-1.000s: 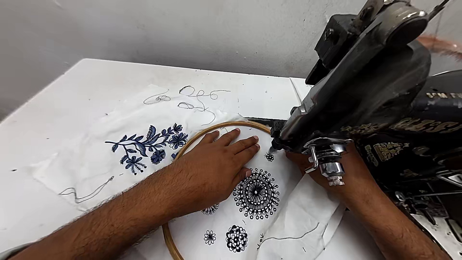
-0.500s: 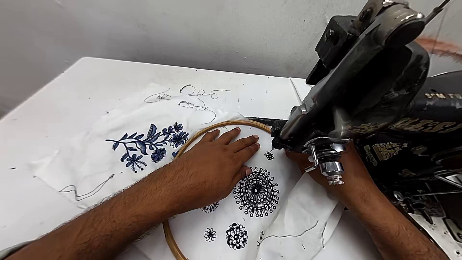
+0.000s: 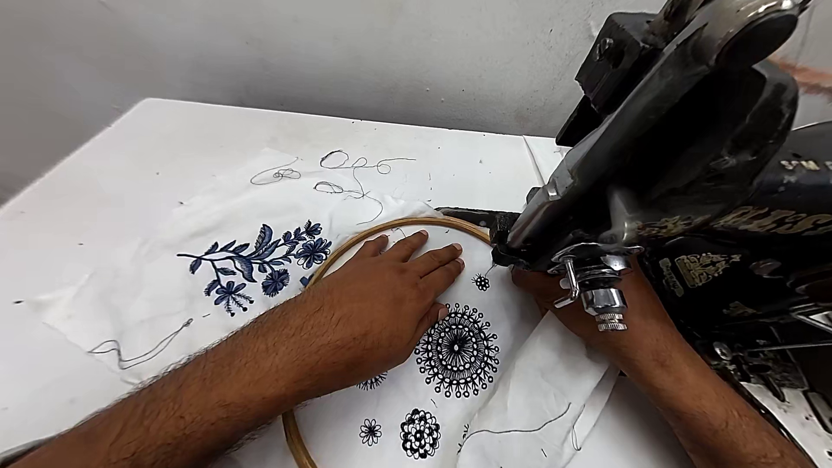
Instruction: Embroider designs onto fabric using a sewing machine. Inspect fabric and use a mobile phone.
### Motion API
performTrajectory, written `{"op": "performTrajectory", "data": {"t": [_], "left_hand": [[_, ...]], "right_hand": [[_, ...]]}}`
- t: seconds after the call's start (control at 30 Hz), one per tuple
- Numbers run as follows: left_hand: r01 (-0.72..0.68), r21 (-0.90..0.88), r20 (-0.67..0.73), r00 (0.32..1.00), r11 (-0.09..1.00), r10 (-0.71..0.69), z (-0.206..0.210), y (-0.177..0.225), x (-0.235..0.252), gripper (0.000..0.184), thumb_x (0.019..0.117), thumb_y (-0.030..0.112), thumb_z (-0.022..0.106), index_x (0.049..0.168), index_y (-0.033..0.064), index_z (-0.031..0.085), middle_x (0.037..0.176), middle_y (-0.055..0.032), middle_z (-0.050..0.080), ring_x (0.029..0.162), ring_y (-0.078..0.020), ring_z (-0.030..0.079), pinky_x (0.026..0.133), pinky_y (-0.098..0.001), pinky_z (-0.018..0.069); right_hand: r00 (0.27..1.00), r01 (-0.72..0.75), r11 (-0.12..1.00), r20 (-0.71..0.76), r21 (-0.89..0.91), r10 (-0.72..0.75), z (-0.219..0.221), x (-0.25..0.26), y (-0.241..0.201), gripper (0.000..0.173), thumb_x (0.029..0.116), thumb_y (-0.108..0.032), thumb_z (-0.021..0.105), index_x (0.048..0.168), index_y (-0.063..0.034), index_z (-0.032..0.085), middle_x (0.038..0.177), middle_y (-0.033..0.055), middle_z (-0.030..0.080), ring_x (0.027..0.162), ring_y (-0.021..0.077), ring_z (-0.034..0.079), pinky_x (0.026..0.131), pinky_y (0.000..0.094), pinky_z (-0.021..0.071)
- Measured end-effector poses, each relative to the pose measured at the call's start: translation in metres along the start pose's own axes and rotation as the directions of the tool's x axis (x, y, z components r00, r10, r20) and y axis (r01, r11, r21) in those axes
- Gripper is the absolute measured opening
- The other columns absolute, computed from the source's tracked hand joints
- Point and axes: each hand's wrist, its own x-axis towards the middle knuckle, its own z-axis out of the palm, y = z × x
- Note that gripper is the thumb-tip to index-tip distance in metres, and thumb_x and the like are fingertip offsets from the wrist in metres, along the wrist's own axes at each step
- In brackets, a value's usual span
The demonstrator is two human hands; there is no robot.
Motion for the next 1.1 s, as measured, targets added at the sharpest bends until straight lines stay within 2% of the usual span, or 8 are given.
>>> {"op": "performTrajectory", "data": {"t": [0.17,0.27,0.37,0.53,0.7,0.9,1.1], "left_hand": [[-0.005,-0.004,0.001,1.0,1.0,0.005,-0.0002,-0.0014,0.001,0.055,0.1076,0.044,0.033,0.154,0.0195,0.049,0.162,0.003,0.042,0.15,-0.0296,0.038,0.113,-0.0631,0.0371],[-0.004,0.004,0.005,1.0,1.0,0.004,0.0002,-0.0025,0.0028,0.055,0.1078,0.044,0.032,0.155,0.0197,0.048,0.163,0.0036,0.042,0.151,-0.0294,0.037,0.114,-0.0626,0.0363],[0.001,0.008,0.009,1.0,1.0,-0.001,-0.0002,-0.0027,0.0028,0.055,0.1078,0.044,0.032,0.154,0.0195,0.049,0.163,0.0036,0.041,0.15,-0.0296,0.037,0.114,-0.0631,0.0361],[0.013,0.017,0.025,1.0,1.0,-0.013,-0.0027,-0.0029,0.0009,0.054,0.1077,0.044,0.033,0.153,0.0201,0.05,0.162,0.0036,0.042,0.15,-0.0293,0.038,0.115,-0.0606,0.0373],[0.007,0.008,-0.009,1.0,1.0,-0.007,0.0008,-0.0022,0.0031,0.055,0.1078,0.045,0.032,0.153,0.0205,0.05,0.162,0.0038,0.043,0.15,-0.0297,0.039,0.114,-0.0625,0.037],[0.013,0.015,0.039,0.999,1.0,-0.013,-0.0039,-0.0012,0.0007,0.054,0.1078,0.044,0.033,0.154,0.0203,0.049,0.163,0.004,0.041,0.15,-0.0292,0.037,0.115,-0.0609,0.037],[0.003,0.023,0.009,1.0,1.0,-0.003,-0.001,-0.0032,0.0025,0.056,0.108,0.046,0.031,0.155,0.0213,0.048,0.163,0.0046,0.042,0.15,-0.029,0.038,0.114,-0.0615,0.0369]], "right_hand": [[0.999,0.034,0.999,-0.02,-0.001,-0.034,0.0013,0.0013,0.0005,0.024,0.0799,-0.017,0.084,0.099,-0.011,0.072,0.091,0.0055,0.071,0.087,0.0176,0.07,0.077,0.0435,0.057],[1.0,-0.004,1.0,-0.017,0.002,0.004,0.0019,0.0011,-0.0012,0.024,0.0809,-0.015,0.085,0.099,-0.0094,0.072,0.092,0.0077,0.071,0.087,0.0202,0.069,0.077,0.0459,0.0564],[0.999,0.018,1.0,-0.035,0.003,-0.017,0.0028,0.0001,-0.0006,0.024,0.0802,-0.014,0.084,0.099,-0.008,0.071,0.092,0.0086,0.071,0.088,0.0213,0.069,0.077,0.0462,0.0558],[0.999,0.031,0.999,-0.018,0.029,-0.03,0.0047,-0.0002,-0.0004,0.028,0.0821,-0.021,0.083,0.105,-0.0123,0.07,0.096,0.0049,0.071,0.09,0.0163,0.069,0.08,0.0423,0.0577],[0.999,0.041,0.999,-0.03,0.015,-0.041,0.0006,-0.0004,-0.0012,0.024,0.0807,-0.015,0.084,0.1,-0.0083,0.071,0.092,0.008,0.071,0.087,0.0197,0.069,0.077,0.0446,0.0559],[0.998,0.064,0.998,-0.023,0.015,-0.064,0.0023,0.0003,-0.001,0.023,0.0829,-0.023,0.081,0.101,-0.0146,0.072,0.093,0.0024,0.071,0.088,0.0145,0.069,0.077,0.0415,0.057],[0.997,0.067,0.998,-0.031,0.006,-0.067,0.0012,0.0012,-0.0009,0.023,0.0814,-0.02,0.083,0.099,-0.0112,0.072,0.092,0.0058,0.071,0.087,0.018,0.069,0.077,0.0439,0.0562]]}}
